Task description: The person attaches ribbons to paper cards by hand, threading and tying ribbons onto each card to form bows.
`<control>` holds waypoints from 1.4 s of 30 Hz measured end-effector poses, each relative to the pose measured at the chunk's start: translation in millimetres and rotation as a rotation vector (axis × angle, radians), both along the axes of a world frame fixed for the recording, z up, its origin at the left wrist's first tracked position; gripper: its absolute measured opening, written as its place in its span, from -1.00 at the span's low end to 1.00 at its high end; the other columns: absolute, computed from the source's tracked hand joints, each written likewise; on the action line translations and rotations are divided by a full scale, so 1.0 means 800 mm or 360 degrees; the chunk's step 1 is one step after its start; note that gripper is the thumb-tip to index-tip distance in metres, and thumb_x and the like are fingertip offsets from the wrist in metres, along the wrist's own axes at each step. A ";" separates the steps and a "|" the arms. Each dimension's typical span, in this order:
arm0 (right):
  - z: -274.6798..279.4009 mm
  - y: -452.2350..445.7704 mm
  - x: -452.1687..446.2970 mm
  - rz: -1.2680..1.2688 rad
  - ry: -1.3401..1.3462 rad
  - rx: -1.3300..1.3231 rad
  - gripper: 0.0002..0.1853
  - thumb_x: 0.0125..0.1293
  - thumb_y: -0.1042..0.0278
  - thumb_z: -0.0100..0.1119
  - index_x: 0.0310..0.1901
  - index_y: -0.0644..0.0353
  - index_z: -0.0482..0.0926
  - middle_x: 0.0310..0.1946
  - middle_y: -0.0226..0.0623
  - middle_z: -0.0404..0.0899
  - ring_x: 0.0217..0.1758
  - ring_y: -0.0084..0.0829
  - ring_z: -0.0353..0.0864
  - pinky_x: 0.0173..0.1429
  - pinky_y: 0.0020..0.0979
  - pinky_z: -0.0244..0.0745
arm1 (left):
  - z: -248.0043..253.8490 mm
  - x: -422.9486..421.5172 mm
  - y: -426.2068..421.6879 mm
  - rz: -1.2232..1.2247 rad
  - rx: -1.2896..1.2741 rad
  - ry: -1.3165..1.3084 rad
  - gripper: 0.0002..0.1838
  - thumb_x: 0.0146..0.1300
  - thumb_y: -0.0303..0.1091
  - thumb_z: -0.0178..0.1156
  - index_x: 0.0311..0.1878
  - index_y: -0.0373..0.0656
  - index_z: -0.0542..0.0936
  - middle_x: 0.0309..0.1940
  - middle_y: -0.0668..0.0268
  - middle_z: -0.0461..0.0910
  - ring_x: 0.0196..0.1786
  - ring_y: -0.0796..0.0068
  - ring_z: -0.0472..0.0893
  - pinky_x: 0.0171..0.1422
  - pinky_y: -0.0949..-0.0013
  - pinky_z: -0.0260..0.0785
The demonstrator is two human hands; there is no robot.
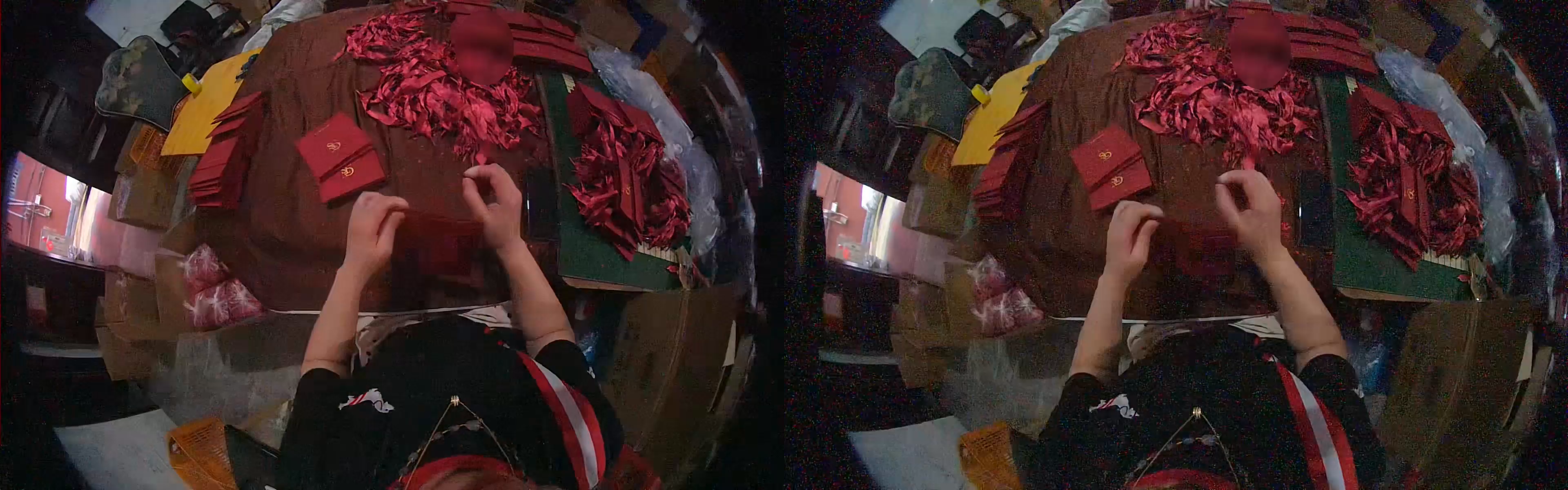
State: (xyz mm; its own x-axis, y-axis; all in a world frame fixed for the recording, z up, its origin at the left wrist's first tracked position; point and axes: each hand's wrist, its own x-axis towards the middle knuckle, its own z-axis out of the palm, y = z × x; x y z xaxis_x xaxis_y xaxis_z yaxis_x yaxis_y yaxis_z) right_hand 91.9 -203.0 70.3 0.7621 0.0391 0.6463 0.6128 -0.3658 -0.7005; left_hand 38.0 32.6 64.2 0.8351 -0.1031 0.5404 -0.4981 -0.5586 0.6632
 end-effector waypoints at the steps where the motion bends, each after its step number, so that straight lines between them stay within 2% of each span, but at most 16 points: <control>1: 0.002 -0.004 -0.002 0.0015 0.0121 0.0144 -0.88 0.28 0.51 0.31 -0.16 0.23 0.61 -0.29 -0.30 0.61 -0.24 -0.44 0.61 -0.10 -0.46 0.50 | 0.007 0.008 -0.003 -0.0028 -0.0042 0.0176 -0.85 0.28 -0.44 0.22 -0.10 -0.18 0.64 -0.23 0.10 0.62 -0.05 0.04 0.56 0.07 0.14 0.40; 2: 0.005 -0.007 -0.004 0.0028 0.0241 0.0288 -0.87 0.26 0.48 0.32 -0.17 0.23 0.62 -0.25 -0.20 0.65 -0.17 -0.25 0.68 -0.03 -0.35 0.55 | -0.001 0.021 -0.003 -0.0028 -0.0044 0.0173 -0.85 0.28 -0.44 0.22 -0.10 -0.18 0.64 -0.23 0.10 0.62 -0.05 0.04 0.56 0.07 0.14 0.40; 4: 0.017 -0.008 -0.007 -0.0053 0.0200 0.0384 -0.88 0.26 0.48 0.33 -0.19 0.24 0.62 -0.26 -0.18 0.65 -0.20 -0.25 0.66 -0.07 -0.36 0.54 | -0.019 0.046 -0.004 0.0095 0.0186 0.0478 -0.82 0.39 -0.37 0.21 -0.01 -0.18 0.63 -0.19 0.14 0.62 -0.11 0.13 0.59 0.06 0.17 0.43; 6: 0.013 -0.011 -0.006 -0.0167 -0.0047 0.0066 -0.88 0.26 0.47 0.36 -0.21 0.22 0.63 -0.27 -0.18 0.65 -0.22 -0.24 0.65 -0.10 -0.34 0.53 | -0.025 0.059 -0.013 0.0191 0.0241 0.0685 -0.79 0.39 -0.30 0.24 0.01 -0.15 0.65 -0.20 0.13 0.63 -0.09 0.09 0.60 0.07 0.16 0.43; 8: -0.002 0.006 -0.009 -0.0067 0.0050 -0.0097 -0.89 0.26 0.39 0.36 -0.22 0.17 0.66 -0.26 -0.24 0.69 -0.19 -0.21 0.69 -0.09 -0.25 0.56 | -0.044 0.071 -0.018 0.0143 0.0285 0.0569 -0.74 0.35 -0.23 0.23 -0.02 -0.18 0.65 -0.20 0.07 0.66 -0.04 0.01 0.59 0.12 0.10 0.43; 9: -0.025 0.015 -0.009 0.0031 0.0159 -0.0162 -0.88 0.27 0.35 0.34 -0.21 0.16 0.66 -0.25 -0.23 0.70 -0.17 -0.18 0.69 -0.08 -0.24 0.57 | -0.075 0.078 -0.017 0.0147 0.0214 0.0270 -0.71 0.32 -0.24 0.27 0.03 -0.16 0.64 -0.15 0.09 0.64 0.01 0.00 0.57 0.17 0.08 0.41; 12: -0.088 0.031 -0.012 0.0153 0.0458 -0.0446 -0.84 0.29 0.25 0.29 -0.21 0.14 0.68 -0.27 -0.22 0.70 -0.15 -0.17 0.70 -0.06 -0.24 0.58 | -0.071 0.065 -0.027 0.0722 0.0468 -0.0096 -0.60 0.21 -0.16 0.38 0.06 -0.11 0.62 -0.05 0.08 0.57 0.03 -0.09 0.52 0.19 0.03 0.36; 14: -0.098 0.036 -0.014 0.0124 0.0649 -0.0508 -0.81 0.26 0.22 0.31 -0.22 0.14 0.68 -0.29 -0.24 0.71 -0.16 -0.20 0.71 -0.06 -0.25 0.58 | -0.070 0.042 -0.020 0.0824 0.0335 0.0148 -0.60 0.17 -0.13 0.41 0.00 -0.13 0.63 -0.11 0.10 0.57 0.00 -0.03 0.53 0.13 0.05 0.39; 15: -0.100 0.038 -0.011 0.0101 0.0619 -0.0547 -0.80 0.26 0.21 0.31 -0.22 0.14 0.68 -0.29 -0.23 0.71 -0.16 -0.19 0.71 -0.06 -0.24 0.59 | -0.058 0.024 -0.022 0.0845 0.0295 0.0472 -0.61 0.20 -0.14 0.41 0.01 -0.16 0.64 -0.09 0.16 0.59 0.01 0.09 0.57 0.13 0.09 0.42; 20: -0.108 0.049 -0.005 0.0068 0.0489 -0.0565 -0.82 0.21 0.22 0.32 -0.26 0.14 0.69 -0.30 -0.26 0.72 -0.17 -0.18 0.72 -0.07 -0.21 0.60 | -0.085 -0.006 -0.034 0.0747 0.0466 0.0630 -0.51 0.09 -0.13 0.50 0.05 -0.15 0.64 -0.11 0.15 0.60 0.01 0.07 0.58 0.10 0.10 0.43; 25: -0.101 0.058 -0.002 0.0078 0.0461 -0.0470 -0.83 0.22 0.22 0.28 -0.25 0.12 0.68 -0.33 -0.23 0.70 -0.18 -0.13 0.70 -0.10 -0.13 0.57 | -0.091 -0.008 -0.049 0.0844 0.0514 0.0203 -0.47 0.00 -0.27 0.52 0.08 -0.12 0.62 -0.18 0.19 0.57 -0.07 0.08 0.51 0.09 0.09 0.38; 26: -0.096 0.058 -0.003 0.0059 0.0535 -0.0552 -0.83 0.21 0.25 0.33 -0.26 0.15 0.68 -0.32 -0.25 0.71 -0.21 -0.19 0.72 -0.10 -0.21 0.59 | -0.092 -0.008 -0.048 0.0813 0.0457 0.0223 -0.49 0.01 -0.30 0.52 0.08 -0.10 0.63 -0.21 0.22 0.57 -0.06 0.10 0.50 0.09 0.11 0.37; 31: -0.108 0.065 0.002 0.0041 0.0255 -0.0509 -0.84 0.24 0.26 0.30 -0.24 0.15 0.67 -0.28 -0.24 0.70 -0.21 -0.16 0.70 -0.10 -0.19 0.58 | -0.105 0.006 -0.032 0.0605 -0.0151 0.0585 -0.58 0.02 -0.34 0.51 -0.01 -0.18 0.70 -0.32 0.16 0.66 -0.19 0.15 0.60 -0.01 0.18 0.46; 34: -0.112 0.069 0.002 0.0066 0.0215 -0.0541 -0.86 0.25 0.30 0.28 -0.25 0.15 0.65 -0.30 -0.23 0.67 -0.20 -0.12 0.67 -0.11 -0.14 0.56 | -0.112 0.002 -0.033 0.0627 0.0013 0.0393 -0.47 0.04 -0.34 0.50 0.13 -0.17 0.67 -0.16 0.13 0.67 -0.07 0.13 0.59 0.12 0.17 0.44; 35: -0.114 0.070 0.004 0.0058 0.0214 -0.0631 -0.87 0.25 0.31 0.28 -0.24 0.15 0.62 -0.31 -0.21 0.63 -0.19 -0.10 0.64 -0.11 -0.13 0.54 | -0.112 0.003 -0.030 0.0581 0.0046 0.0554 -0.45 0.04 -0.34 0.49 0.16 -0.19 0.65 -0.07 0.12 0.67 -0.02 0.12 0.58 0.16 0.15 0.42; 42: -0.108 0.067 0.006 0.0161 0.0175 -0.0808 -0.87 0.29 0.30 0.25 -0.24 0.14 0.58 -0.30 -0.21 0.61 -0.18 -0.08 0.61 -0.10 -0.10 0.52 | -0.112 -0.001 -0.028 0.0502 0.0021 0.0561 -0.37 0.05 -0.32 0.49 0.26 -0.11 0.60 0.09 0.10 0.63 0.17 0.09 0.56 0.32 0.14 0.40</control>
State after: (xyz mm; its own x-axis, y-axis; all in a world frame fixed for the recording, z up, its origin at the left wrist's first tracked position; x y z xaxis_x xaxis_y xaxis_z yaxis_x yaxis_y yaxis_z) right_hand 96.9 -149.2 -16.5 0.8006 0.4033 0.4432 0.5954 -0.6186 -0.5127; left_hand 37.3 10.5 -25.1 0.9590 0.1802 0.2186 -0.0485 -0.6558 0.7534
